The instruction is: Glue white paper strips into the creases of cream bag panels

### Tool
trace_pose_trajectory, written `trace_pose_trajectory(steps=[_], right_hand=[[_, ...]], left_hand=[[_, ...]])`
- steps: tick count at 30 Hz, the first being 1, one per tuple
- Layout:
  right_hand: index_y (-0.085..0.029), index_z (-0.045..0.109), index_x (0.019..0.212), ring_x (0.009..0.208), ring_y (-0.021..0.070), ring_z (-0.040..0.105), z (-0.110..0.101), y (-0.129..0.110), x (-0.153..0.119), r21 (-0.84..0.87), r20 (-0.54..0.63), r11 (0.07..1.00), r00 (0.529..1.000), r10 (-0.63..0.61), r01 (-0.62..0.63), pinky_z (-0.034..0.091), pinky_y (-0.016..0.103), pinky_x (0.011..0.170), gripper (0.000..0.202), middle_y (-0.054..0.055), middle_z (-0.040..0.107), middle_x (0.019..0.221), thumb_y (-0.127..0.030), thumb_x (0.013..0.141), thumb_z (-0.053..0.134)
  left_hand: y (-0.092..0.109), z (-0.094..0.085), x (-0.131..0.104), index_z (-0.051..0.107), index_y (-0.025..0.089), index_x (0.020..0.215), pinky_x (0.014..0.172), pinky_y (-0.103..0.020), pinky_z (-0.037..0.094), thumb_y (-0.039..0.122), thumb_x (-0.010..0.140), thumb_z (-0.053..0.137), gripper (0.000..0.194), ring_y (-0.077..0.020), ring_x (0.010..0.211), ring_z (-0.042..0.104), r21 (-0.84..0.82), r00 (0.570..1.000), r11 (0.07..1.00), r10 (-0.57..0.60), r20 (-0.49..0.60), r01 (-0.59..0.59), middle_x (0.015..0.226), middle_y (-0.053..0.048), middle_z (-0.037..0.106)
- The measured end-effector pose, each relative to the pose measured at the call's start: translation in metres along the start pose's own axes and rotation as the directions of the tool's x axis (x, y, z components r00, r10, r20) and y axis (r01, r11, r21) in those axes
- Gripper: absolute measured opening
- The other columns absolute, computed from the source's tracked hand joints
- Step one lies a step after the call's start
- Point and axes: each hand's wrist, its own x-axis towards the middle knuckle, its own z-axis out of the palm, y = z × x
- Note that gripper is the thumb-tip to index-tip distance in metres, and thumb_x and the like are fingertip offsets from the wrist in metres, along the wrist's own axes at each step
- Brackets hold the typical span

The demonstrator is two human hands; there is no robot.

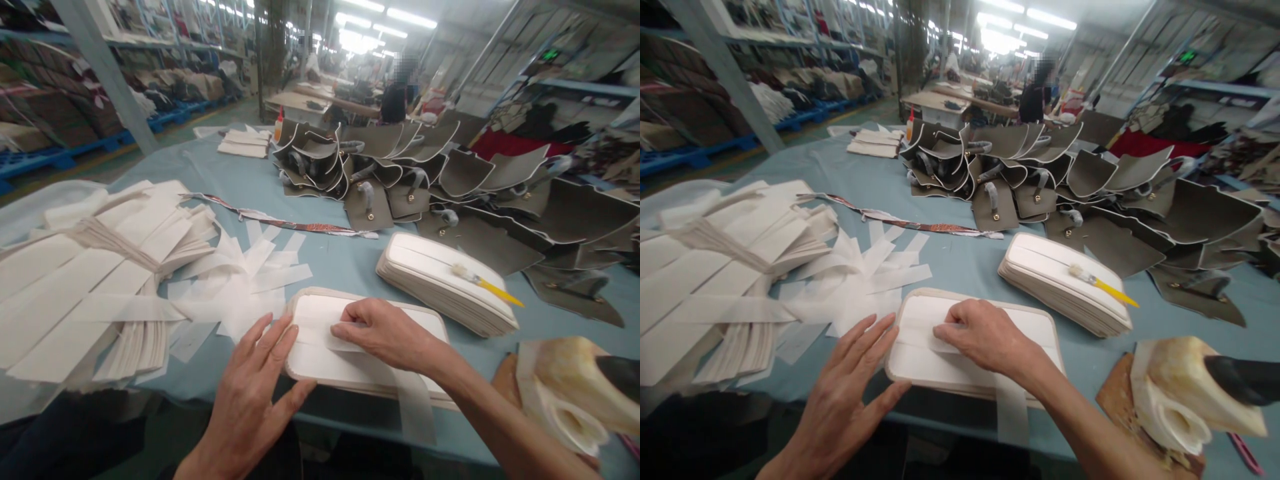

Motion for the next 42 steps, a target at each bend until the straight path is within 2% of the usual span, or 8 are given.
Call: trace_pose_trajectory(steps=[3,7,13,18,23,28,34,42], right_hand=[[-0.018,0.065,0.070,0.065,0.0146,0.047,-0.001,-0.001,-0.001,-0.022,-0.016,1.000,1.000,0.002,-0.002,0.028,0.030,0.063,0.027,-0.001,0.059,0.068,-0.033,0.093,0.065],[-0.018,0.064,0.069,0.064,0.0139,0.047,-0.003,-0.003,-0.001,-0.046,-0.006,0.999,1.000,0.009,-0.009,0.026,0.029,0.061,0.029,-0.001,0.060,0.067,-0.032,0.094,0.065],[-0.018,0.067,0.071,0.067,0.0139,0.050,-0.005,-0.002,-0.002,-0.058,0.014,0.998,1.000,0.020,-0.019,0.027,0.029,0.061,0.028,-0.001,0.064,0.071,-0.033,0.094,0.064],[-0.019,0.066,0.070,0.065,0.0135,0.048,-0.004,0.001,0.000,-0.054,0.008,0.998,1.000,0.018,-0.017,0.027,0.029,0.060,0.028,-0.002,0.061,0.067,-0.034,0.094,0.064],[-0.018,0.063,0.067,0.063,0.0128,0.044,-0.002,-0.001,0.000,-0.070,-0.005,0.997,1.000,0.008,-0.009,0.026,0.029,0.060,0.031,-0.002,0.058,0.065,-0.033,0.094,0.064],[-0.019,0.067,0.071,0.064,0.0136,0.047,-0.004,0.001,-0.002,-0.086,-0.020,0.996,1.000,0.013,-0.014,0.027,0.029,0.061,0.028,0.000,0.063,0.069,-0.035,0.093,0.065],[-0.021,0.074,0.079,0.071,0.0158,0.056,-0.007,0.021,-0.011,-0.079,-0.051,0.996,0.998,0.031,-0.035,0.029,0.029,0.062,0.020,0.000,0.072,0.079,-0.036,0.091,0.068],[-0.020,0.072,0.079,0.070,0.0147,0.055,-0.021,0.068,-0.040,0.072,-0.072,0.994,0.994,0.082,-0.077,0.032,0.027,0.063,0.023,-0.001,0.066,0.074,-0.039,0.090,0.065]], left_hand=[[-0.001,0.006,0.000,0.042,0.012,0.152,0.113,-0.052,0.048,0.051,0.098,0.061,0.070,-0.0353,0.146,0.044,0.021,1.000,1.000,0.008,0.029,-0.008,0.151,-0.017,0.058],[-0.006,0.013,-0.004,0.035,0.012,0.157,0.114,-0.052,0.047,0.057,0.095,0.063,0.082,-0.0361,0.148,0.043,0.020,0.999,0.999,-0.037,0.025,0.037,0.153,-0.017,0.056],[-0.006,0.016,-0.005,0.032,0.014,0.159,0.112,-0.050,0.049,0.055,0.096,0.061,0.081,-0.0354,0.147,0.046,0.018,0.998,1.000,-0.017,0.058,0.016,0.153,-0.017,0.056],[-0.001,0.015,0.000,0.030,0.014,0.160,0.115,-0.048,0.044,0.055,0.097,0.059,0.081,-0.0341,0.151,0.040,0.046,0.998,0.999,0.007,0.066,-0.010,0.156,-0.016,0.054],[0.007,0.021,0.004,0.036,0.010,0.157,0.116,-0.051,0.038,0.064,0.093,0.059,0.087,-0.0400,0.152,0.034,0.125,0.987,0.987,0.081,0.137,-0.098,0.160,-0.015,0.049],[0.010,0.027,-0.001,0.044,0.011,0.154,0.116,-0.052,0.035,0.065,0.095,0.054,0.080,-0.0419,0.151,0.036,0.242,0.988,0.964,0.077,0.137,-0.109,0.159,-0.013,0.050],[0.009,0.021,-0.002,0.042,0.010,0.155,0.111,-0.053,0.041,0.060,0.098,0.049,0.076,-0.0432,0.147,0.041,0.282,0.983,0.949,0.104,0.151,-0.144,0.159,-0.012,0.050],[0.007,0.022,0.002,0.018,0.012,0.165,0.102,-0.053,0.051,0.060,0.101,0.040,0.083,-0.0439,0.138,0.052,0.288,0.974,0.938,0.148,0.170,-0.193,0.157,-0.013,0.053]])
